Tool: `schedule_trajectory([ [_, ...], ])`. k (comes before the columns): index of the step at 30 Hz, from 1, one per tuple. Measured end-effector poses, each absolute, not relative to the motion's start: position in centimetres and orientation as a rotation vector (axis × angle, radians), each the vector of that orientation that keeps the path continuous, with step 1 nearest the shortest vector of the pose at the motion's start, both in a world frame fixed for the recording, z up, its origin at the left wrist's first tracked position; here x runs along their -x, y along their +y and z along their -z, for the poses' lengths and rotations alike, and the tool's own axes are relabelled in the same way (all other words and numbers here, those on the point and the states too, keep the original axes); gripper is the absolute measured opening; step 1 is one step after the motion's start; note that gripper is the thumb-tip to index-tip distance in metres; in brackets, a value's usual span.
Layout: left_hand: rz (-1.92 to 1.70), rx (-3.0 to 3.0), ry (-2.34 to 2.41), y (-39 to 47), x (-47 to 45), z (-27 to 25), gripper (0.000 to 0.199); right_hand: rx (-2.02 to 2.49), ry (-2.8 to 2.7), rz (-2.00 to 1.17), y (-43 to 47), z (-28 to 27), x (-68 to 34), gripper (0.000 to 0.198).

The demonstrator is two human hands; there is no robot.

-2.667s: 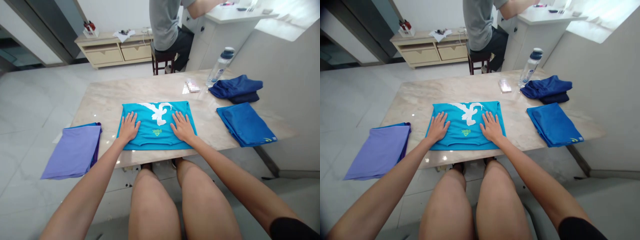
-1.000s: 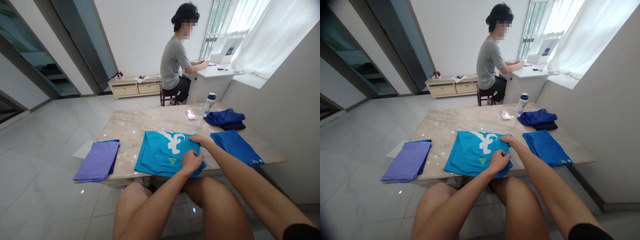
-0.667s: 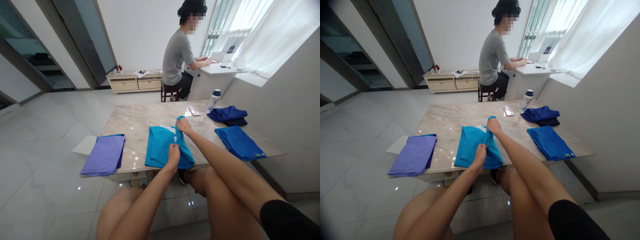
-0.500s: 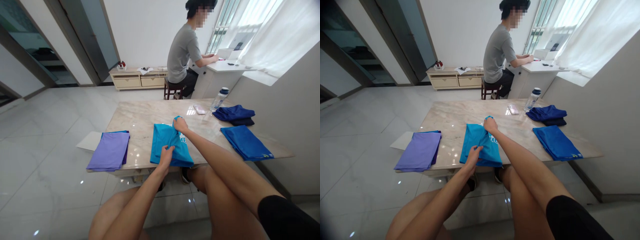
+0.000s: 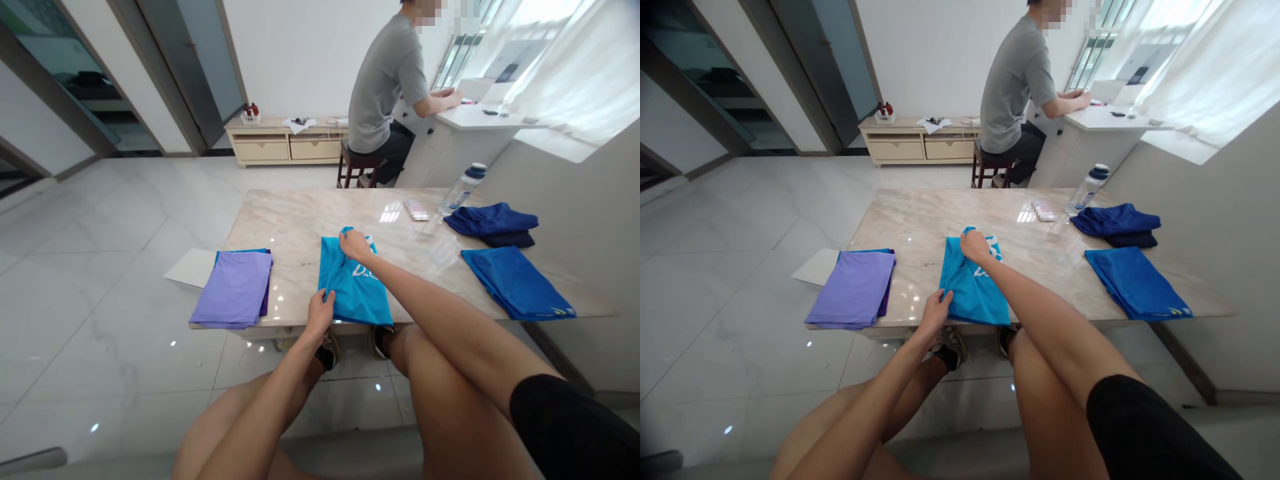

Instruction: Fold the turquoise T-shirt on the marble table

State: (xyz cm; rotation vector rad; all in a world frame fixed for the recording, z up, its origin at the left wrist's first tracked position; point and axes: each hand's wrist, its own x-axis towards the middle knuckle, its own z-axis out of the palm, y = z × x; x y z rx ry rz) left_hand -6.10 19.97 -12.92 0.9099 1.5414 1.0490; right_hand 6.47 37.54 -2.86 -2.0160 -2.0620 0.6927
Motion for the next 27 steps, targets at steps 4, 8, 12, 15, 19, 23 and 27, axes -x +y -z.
schedule_trajectory([
  [4,-0.985,-1.018,1.619,19.8,6.9,12.8,0.024,1.944,-2.048,-0.788,37.5,2.9,-6.6,0.054],
  [8,-0.941,-1.073,1.677,19.6,7.4,12.5,0.024,1.989,-2.09,-0.683,37.2,3.2,-8.5,0.041],
  [12,-0.829,-1.329,1.807,19.4,8.4,11.1,0.029,2.073,-2.12,-0.557,37.1,4.0,-11.7,0.036],
  [15,-0.561,-1.599,1.962,19.1,9.2,9.5,0.037,2.062,-2.195,-0.457,37.3,4.7,-14.0,0.036],
  [19,-0.109,-1.762,2.087,18.8,10.3,7.7,0.04,1.937,-2.33,-0.323,37.7,5.9,-16.4,0.044],
  [23,0.159,-1.824,1.998,19.3,12.5,6.5,0.032,1.893,-2.446,-0.288,37.5,7.3,-17.6,0.049],
  [27,0.174,-1.804,2.135,19.8,14.3,5.9,0.033,1.816,-2.586,-0.321,37.0,7.7,-17.1,0.056],
])
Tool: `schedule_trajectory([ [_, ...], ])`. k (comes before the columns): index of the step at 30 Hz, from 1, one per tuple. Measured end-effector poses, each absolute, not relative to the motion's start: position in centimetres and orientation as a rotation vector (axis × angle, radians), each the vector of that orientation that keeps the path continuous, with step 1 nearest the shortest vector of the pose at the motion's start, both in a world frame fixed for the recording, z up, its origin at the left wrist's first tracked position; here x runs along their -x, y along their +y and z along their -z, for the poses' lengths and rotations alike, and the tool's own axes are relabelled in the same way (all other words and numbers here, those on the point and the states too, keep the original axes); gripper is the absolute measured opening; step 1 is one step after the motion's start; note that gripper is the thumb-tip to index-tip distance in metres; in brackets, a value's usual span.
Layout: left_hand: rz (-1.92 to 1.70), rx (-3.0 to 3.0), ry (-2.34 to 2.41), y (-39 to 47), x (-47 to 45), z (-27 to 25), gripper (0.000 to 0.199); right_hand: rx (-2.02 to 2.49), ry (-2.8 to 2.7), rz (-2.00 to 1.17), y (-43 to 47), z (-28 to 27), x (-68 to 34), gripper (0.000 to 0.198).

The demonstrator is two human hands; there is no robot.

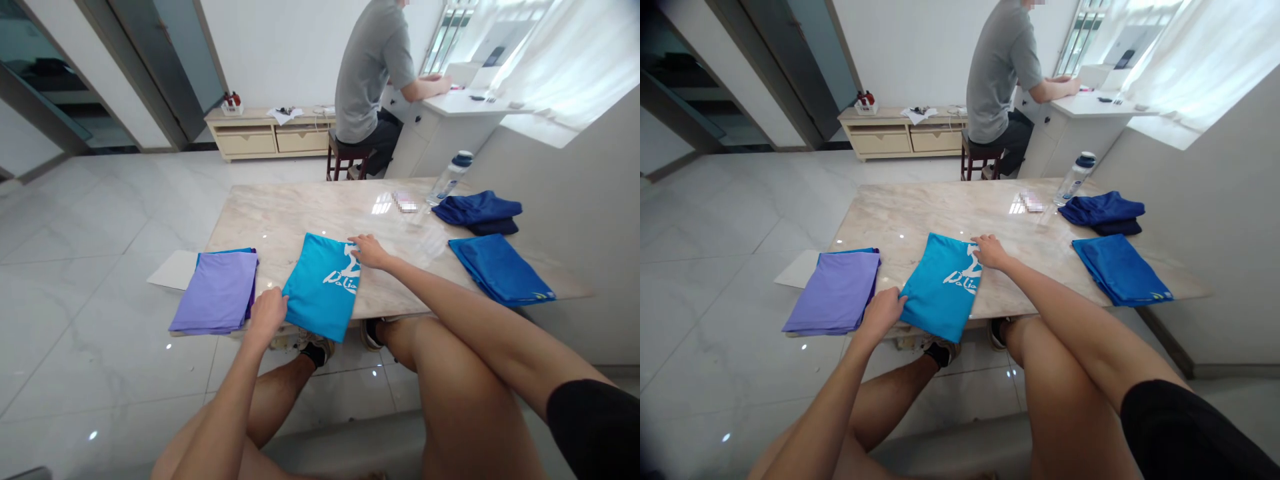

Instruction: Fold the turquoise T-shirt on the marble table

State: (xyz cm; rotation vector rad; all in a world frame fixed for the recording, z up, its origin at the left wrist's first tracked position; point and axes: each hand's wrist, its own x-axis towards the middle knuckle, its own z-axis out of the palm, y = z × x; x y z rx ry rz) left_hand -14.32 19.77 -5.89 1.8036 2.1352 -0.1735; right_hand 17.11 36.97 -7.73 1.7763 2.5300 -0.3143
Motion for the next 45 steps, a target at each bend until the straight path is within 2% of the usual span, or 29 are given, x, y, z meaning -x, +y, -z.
schedule_trajectory([
  [8,-0.053,-2.031,2.277,20.0,13.6,7.3,0.037,-1.817,2.4,0.377,36.8,6.4,-15.7,0.03],
  [10,-0.008,-1.963,2.289,20.2,13.6,7.0,0.037,-1.841,2.38,0.354,36.7,6.1,-16.4,0.029],
  [14,0.191,-1.734,2.236,20.2,14.3,5.9,0.043,-1.982,2.407,0.108,36.2,5.4,-17.7,0.032],
  [16,0.263,-1.714,2.215,19.9,14.7,5.6,0.045,-2.083,2.351,0.111,35.8,5.1,-17.6,0.035],
  [20,0.196,-1.752,2.222,19.6,15.2,5.9,0.048,-2.205,2.14,0.313,35.3,4.4,-16.3,0.044],
  [25,-0.244,-1.831,2.101,20.8,14.1,7.4,0.025,-2.302,2.061,0.386,35.2,3.3,-15.6,0.053],
  [28,-0.374,-1.813,2.04,21.5,13.6,8.1,0.02,-2.27,1.913,0.79,34.8,2.9,-16.2,0.057],
  [31,-0.285,-1.693,1.986,21.6,13.6,8.5,0.025,-2.186,1.683,1.26,33.8,3.5,-17.1,0.058],
  [34,-0.285,-1.581,1.953,21.7,13.7,8.8,0.04,-2.129,1.614,1.496,32.4,4.6,-17.7,0.052],
  [36,-0.408,-1.452,1.97,22.1,13.4,9.0,0.05,-2.105,1.648,1.613,31.3,5.5,-17.7,0.048],
  [40,-0.678,-1.086,1.892,23.6,12.5,8.9,0.061,-2.232,1.663,1.66,29.1,6.8,-16.8,0.04],
  [45,-0.625,-0.966,1.676,24.2,12.4,8.1,0.049,-2.193,1.8,1.567,27.8,7.3,-16.6,0.038],
])
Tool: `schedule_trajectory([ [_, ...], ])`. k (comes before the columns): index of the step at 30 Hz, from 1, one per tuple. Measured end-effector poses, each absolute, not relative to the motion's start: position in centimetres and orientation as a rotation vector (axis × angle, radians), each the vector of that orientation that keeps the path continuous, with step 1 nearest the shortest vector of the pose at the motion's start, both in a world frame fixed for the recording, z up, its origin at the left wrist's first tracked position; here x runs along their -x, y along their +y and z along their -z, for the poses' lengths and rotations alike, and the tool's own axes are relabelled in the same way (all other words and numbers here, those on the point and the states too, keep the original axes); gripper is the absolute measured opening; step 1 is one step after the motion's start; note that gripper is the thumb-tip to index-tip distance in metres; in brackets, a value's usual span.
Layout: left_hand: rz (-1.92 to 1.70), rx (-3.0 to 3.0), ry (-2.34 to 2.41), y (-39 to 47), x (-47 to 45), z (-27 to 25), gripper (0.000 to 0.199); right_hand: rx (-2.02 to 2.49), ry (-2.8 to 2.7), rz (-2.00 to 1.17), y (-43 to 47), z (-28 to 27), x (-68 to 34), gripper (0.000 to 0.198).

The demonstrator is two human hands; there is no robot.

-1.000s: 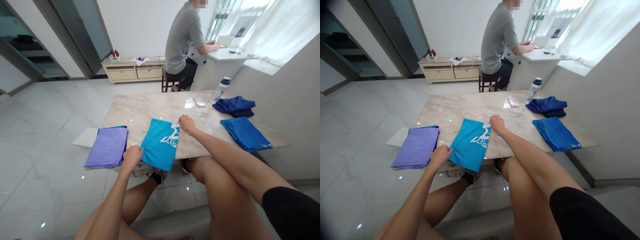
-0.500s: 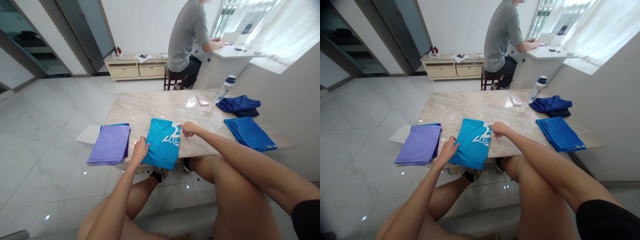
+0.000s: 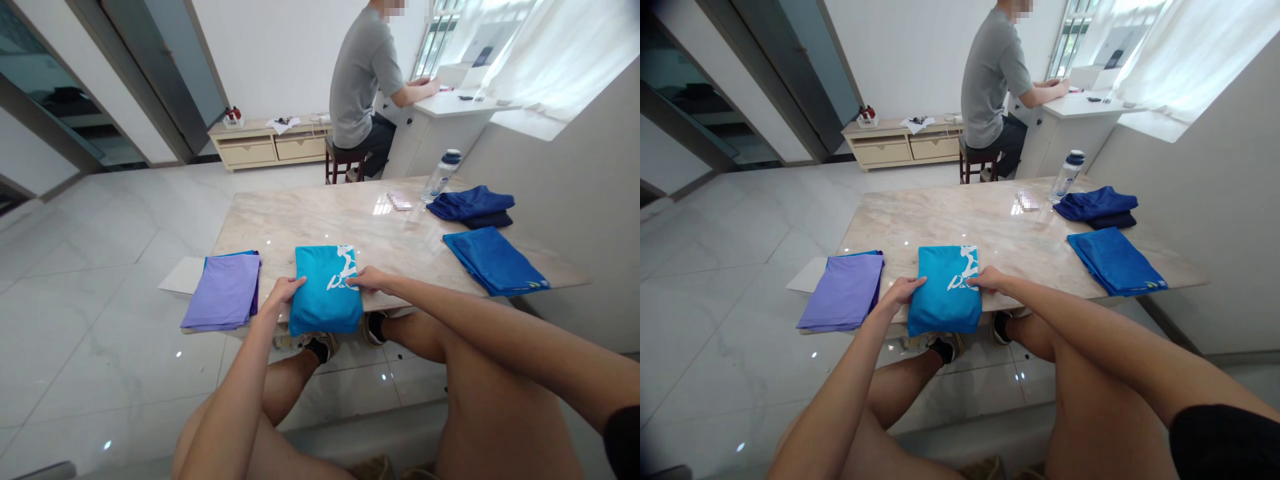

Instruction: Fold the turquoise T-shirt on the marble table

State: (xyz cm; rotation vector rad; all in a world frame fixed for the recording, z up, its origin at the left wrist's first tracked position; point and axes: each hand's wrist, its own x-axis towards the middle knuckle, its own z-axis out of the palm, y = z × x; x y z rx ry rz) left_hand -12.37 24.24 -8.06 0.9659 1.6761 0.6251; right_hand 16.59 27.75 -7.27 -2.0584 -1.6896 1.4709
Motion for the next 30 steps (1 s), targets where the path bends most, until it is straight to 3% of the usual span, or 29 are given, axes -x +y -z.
schedule_trajectory([
  [5,-0.604,-0.922,1.57,23.7,13.2,7.4,0.05,1.982,-1.709,-1.566,28.4,6.5,-17.4,0.03],
  [9,-0.793,-0.949,1.539,23.8,14.4,5.8,0.063,1.856,-1.733,-1.577,29.6,4.3,-18.0,0.028],
  [14,-1.151,-0.977,1.473,24.1,15.5,2.1,0.076,1.575,-1.826,-1.399,31.2,-0.3,-18.7,0.049],
  [18,-1.435,-1.01,1.501,24.1,14.9,0.1,0.07,1.382,-1.772,-1.0,31.3,-2.9,-18.3,0.061],
  [24,-1.717,-1.157,1.575,22.9,13.2,-1.8,0.048,1.098,-1.692,-0.586,30.4,-4.9,-17.5,0.054],
  [30,-1.922,-1.432,1.431,19.7,11.1,-3.6,0.051,0.934,-1.658,-0.592,28.3,-6.6,-18.3,0.051],
])
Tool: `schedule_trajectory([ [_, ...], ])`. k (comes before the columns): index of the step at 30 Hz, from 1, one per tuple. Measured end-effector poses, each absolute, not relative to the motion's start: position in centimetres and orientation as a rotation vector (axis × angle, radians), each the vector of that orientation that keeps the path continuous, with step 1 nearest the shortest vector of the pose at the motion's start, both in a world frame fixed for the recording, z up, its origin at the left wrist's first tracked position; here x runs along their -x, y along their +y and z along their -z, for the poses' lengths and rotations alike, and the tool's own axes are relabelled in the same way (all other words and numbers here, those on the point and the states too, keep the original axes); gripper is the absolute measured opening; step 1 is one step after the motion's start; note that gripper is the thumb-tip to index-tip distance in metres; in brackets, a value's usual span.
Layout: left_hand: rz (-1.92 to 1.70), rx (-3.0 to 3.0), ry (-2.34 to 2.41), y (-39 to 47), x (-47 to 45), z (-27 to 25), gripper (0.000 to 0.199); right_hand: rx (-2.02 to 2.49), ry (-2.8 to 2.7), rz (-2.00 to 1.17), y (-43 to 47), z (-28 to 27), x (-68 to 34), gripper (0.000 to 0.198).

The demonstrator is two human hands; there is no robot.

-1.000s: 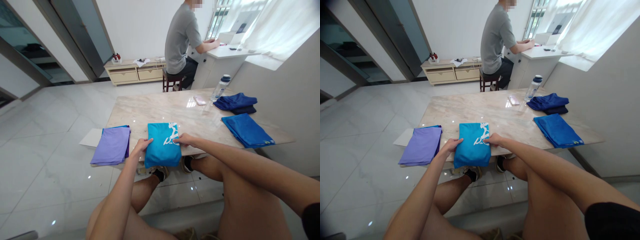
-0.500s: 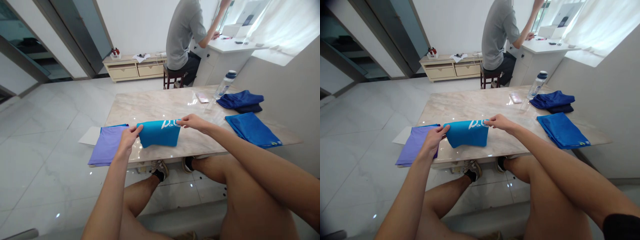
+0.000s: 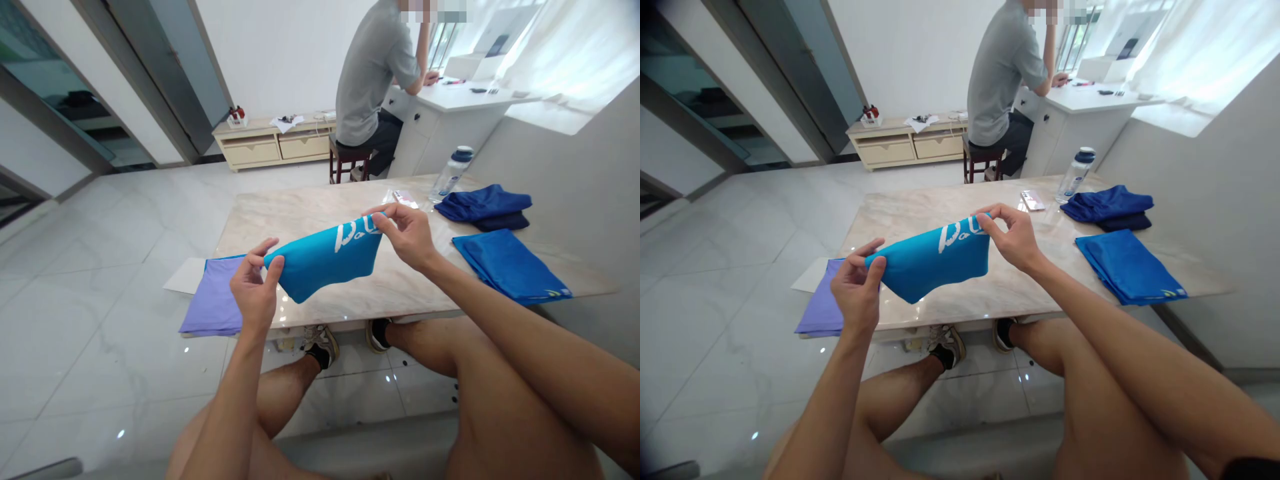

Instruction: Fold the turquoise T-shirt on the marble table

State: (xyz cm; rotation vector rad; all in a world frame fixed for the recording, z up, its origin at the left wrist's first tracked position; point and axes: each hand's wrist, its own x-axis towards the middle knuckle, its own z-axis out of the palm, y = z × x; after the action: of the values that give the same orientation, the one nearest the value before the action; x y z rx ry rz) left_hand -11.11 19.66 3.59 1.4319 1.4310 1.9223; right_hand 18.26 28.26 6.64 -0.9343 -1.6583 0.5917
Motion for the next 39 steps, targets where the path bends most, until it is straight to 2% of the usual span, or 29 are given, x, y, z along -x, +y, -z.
schedule_trajectory([
  [4,-1.983,-1.398,1.376,17.4,9.8,-3.7,0.051,0.942,-1.605,-0.633,27.1,-6.5,-18.5,0.055],
  [9,-1.801,-1.334,1.482,16.7,9.6,-2.1,0.051,1.069,-1.686,-0.759,28.1,-3.7,-18.9,0.056],
  [12,-1.497,-1.281,1.67,18.0,10.4,0.4,0.046,1.235,-1.883,-0.742,30.2,-1.0,-19.3,0.04],
  [14,-1.182,-1.303,1.886,19.0,10.9,2.1,0.031,1.367,-2.09,-0.665,31.6,0.7,-19.6,0.026],
  [16,-0.871,-1.442,2.085,19.6,11.1,3.6,0.011,1.495,-2.326,-0.544,32.7,2.0,-20.0,0.034],
  [17,-0.744,-1.555,2.133,19.6,11.0,4.1,0.008,1.552,-2.437,-0.48,33.0,2.4,-20.1,0.037],
  [21,-0.473,-1.948,2.009,18.6,9.7,5.2,0.02,1.68,-2.691,-0.399,33.4,3.2,-20.3,0.031],
  [26,-0.356,-2.348,1.693,17.5,7.8,5.9,0.033,1.839,-2.746,-0.55,33.4,3.5,-19.9,0.029],
  [29,-0.152,-2.524,1.439,17.4,7.5,6.3,0.026,1.895,-2.791,-0.769,33.6,3.9,-20.0,0.033],
  [32,0.054,-2.508,1.33,17.4,7.8,6.3,0.019,2.018,-2.772,-0.969,33.9,4.5,-20.7,0.021],
  [36,0.218,-2.305,1.421,17.3,8.7,5.4,0.022,2.283,-2.59,-1.023,34.6,4.9,-21.5,0.016],
  [39,0.287,-2.249,1.517,17.1,9.4,3.9,0.021,2.227,-2.422,-1.037,35.2,4.9,-21.2,0.009],
])
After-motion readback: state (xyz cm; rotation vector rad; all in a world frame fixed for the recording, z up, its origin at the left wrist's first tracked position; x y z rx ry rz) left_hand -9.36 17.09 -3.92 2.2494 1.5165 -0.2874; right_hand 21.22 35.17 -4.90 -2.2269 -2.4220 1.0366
